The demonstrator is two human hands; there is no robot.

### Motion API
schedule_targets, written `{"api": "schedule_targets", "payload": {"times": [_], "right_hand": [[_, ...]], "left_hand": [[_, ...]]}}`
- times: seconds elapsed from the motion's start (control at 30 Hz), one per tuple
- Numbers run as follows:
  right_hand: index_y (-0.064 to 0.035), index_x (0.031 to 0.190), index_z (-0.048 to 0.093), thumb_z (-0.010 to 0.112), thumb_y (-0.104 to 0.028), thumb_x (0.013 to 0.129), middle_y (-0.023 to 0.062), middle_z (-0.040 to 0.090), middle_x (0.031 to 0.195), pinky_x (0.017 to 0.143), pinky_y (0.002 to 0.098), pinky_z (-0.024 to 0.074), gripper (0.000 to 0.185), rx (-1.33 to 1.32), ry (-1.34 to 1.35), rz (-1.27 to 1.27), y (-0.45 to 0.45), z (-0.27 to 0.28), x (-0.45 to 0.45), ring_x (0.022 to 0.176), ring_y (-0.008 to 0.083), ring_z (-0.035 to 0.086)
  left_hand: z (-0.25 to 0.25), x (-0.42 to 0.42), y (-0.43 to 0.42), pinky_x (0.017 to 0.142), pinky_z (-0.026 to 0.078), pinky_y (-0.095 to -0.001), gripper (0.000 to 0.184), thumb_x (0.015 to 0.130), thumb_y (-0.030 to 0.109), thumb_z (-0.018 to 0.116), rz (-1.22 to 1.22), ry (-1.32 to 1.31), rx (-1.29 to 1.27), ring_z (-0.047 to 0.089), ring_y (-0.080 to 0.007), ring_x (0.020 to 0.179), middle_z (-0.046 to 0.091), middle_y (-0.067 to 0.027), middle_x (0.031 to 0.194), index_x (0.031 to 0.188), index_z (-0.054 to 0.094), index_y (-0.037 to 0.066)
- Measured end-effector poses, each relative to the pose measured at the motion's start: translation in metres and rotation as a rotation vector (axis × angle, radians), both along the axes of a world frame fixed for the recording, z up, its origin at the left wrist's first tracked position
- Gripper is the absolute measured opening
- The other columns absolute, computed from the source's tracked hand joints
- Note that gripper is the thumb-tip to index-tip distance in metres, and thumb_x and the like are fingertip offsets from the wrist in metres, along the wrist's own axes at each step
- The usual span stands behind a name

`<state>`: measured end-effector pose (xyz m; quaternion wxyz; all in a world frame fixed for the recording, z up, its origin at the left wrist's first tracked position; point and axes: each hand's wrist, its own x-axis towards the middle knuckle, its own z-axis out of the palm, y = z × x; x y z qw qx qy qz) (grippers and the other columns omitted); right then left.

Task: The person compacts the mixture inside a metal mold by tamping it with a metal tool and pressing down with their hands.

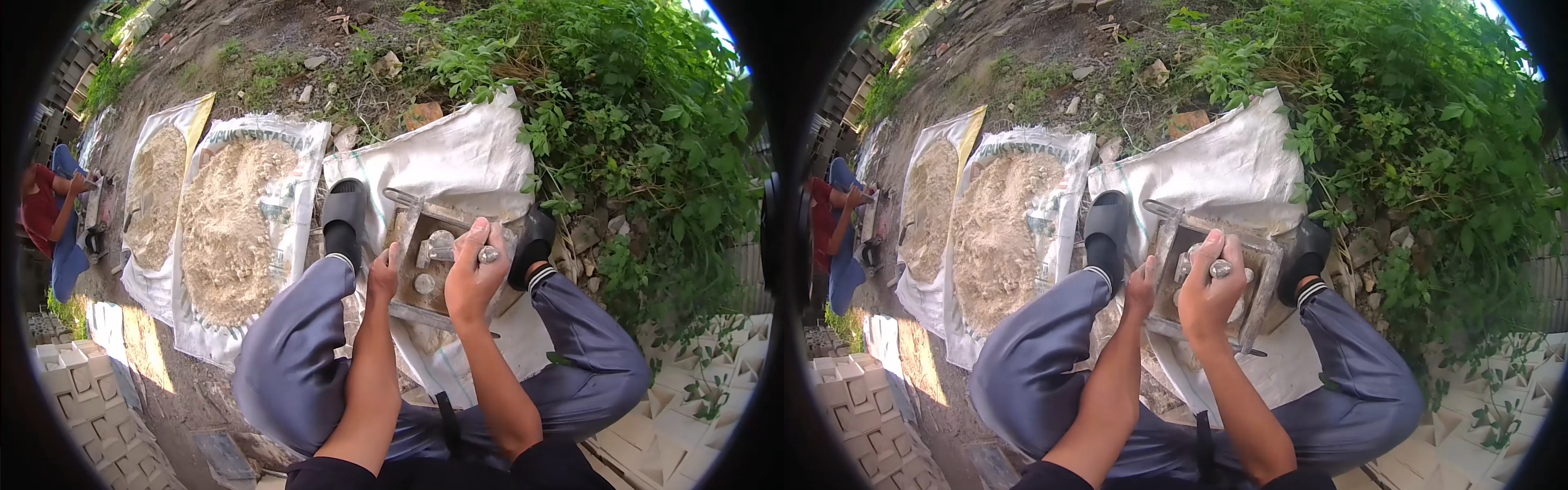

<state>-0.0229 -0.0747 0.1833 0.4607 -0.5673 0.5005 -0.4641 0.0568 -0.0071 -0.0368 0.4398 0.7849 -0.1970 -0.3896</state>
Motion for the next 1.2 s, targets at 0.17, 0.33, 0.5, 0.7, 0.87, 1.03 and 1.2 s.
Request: {"api": "schedule_targets", "payload": {"times": [0.17,0.33,0.5,0.7,0.87,1.03,1.2], "right_hand": [[-0.0005,0.078,0.044,0.045,-0.015,0.103,0.0032,0.046,0.067,0.054,0.0264,0.0364,0.029,0.034,0.065,0.118,0.005,-0.014,0.0,0.062,0.0074,0.043],[-0.0042,0.078,0.043,0.044,-0.019,0.105,-0.0031,0.041,0.065,0.051,0.0229,0.032,0.031,-0.013,0.083,0.081,0.031,-0.006,-0.005,0.06,0.0048,0.037],[-0.0005,0.078,0.044,0.044,-0.012,0.103,0.004,0.047,0.067,0.056,0.027,0.0378,0.028,0.068,0.088,0.126,0.044,-0.001,-0.019,0.062,0.0079,0.044],[-0.0009,0.075,0.044,0.044,-0.009,0.102,0.0039,0.047,0.067,0.059,0.0275,0.0377,0.029,0.117,0.058,0.054,0.056,-0.006,-0.032,0.065,0.0091,0.044],[-0.0028,0.073,0.044,0.046,-0.01,0.101,0.0016,0.043,0.063,0.054,0.0269,0.0344,0.029,-0.123,0.086,0.257,0.08,-0.021,-0.039,0.059,0.0088,0.042],[-0.0042,0.075,0.047,0.051,-0.018,0.102,-0.0014,0.043,0.063,0.053,0.0258,0.0333,0.031,-0.014,-0.029,0.193,0.034,0.0,-0.038,0.058,0.0062,0.038],[-0.0039,0.076,0.049,0.053,-0.023,0.101,-0.0024,0.043,0.063,0.053,0.0251,0.0332,0.032,0.041,-0.12,0.403,-0.005,0.057,-0.07,0.059,0.0045,0.038]], "left_hand": [[-0.009,-0.002,-0.002,0.091,0.045,-0.043,0.062,0.099,0.054,0.039,0.002,-0.016,-0.024,0.06,-0.0436,0.106,0.065,-0.0291,0.105,0.116,0.064,0.0],[-0.005,-0.001,0.001,0.092,0.045,-0.0435,0.062,0.099,0.053,0.038,0.018,-0.01,-0.039,0.059,-0.0436,0.109,0.064,-0.0286,0.108,0.117,0.064,0.0],[0.008,-0.001,-0.002,0.091,0.046,-0.0423,0.061,0.1,0.052,0.039,0.035,-0.025,-0.029,0.061,-0.0415,0.107,0.065,-0.028,0.107,0.116,0.064,-0.001],[0.0,-0.002,0.001,0.093,0.045,-0.0411,0.06,0.1,0.051,0.038,0.008,0.057,-0.055,0.061,-0.0401,0.109,0.065,-0.0276,0.109,0.118,0.063,0.0],[-0.012,0.001,-0.001,0.093,0.045,-0.0443,0.06,0.101,0.05,0.036,-0.027,-0.05,-0.11,0.06,-0.042,0.11,0.064,-0.0285,0.111,0.119,0.062,0.0],[-0.023,0.017,-0.018,0.096,0.043,-0.0502,0.049,0.098,0.04,0.041,-0.277,-0.394,0.179,0.057,-0.0456,0.11,0.063,-0.0292,0.11,0.123,0.053,0.0],[0.054,0.041,-0.041,0.095,0.046,-0.0456,0.039,0.083,0.015,0.052,-0.448,-0.456,0.186,0.06,-0.04,0.109,0.065,-0.0246,0.108,0.118,0.058,-0.001]]}}
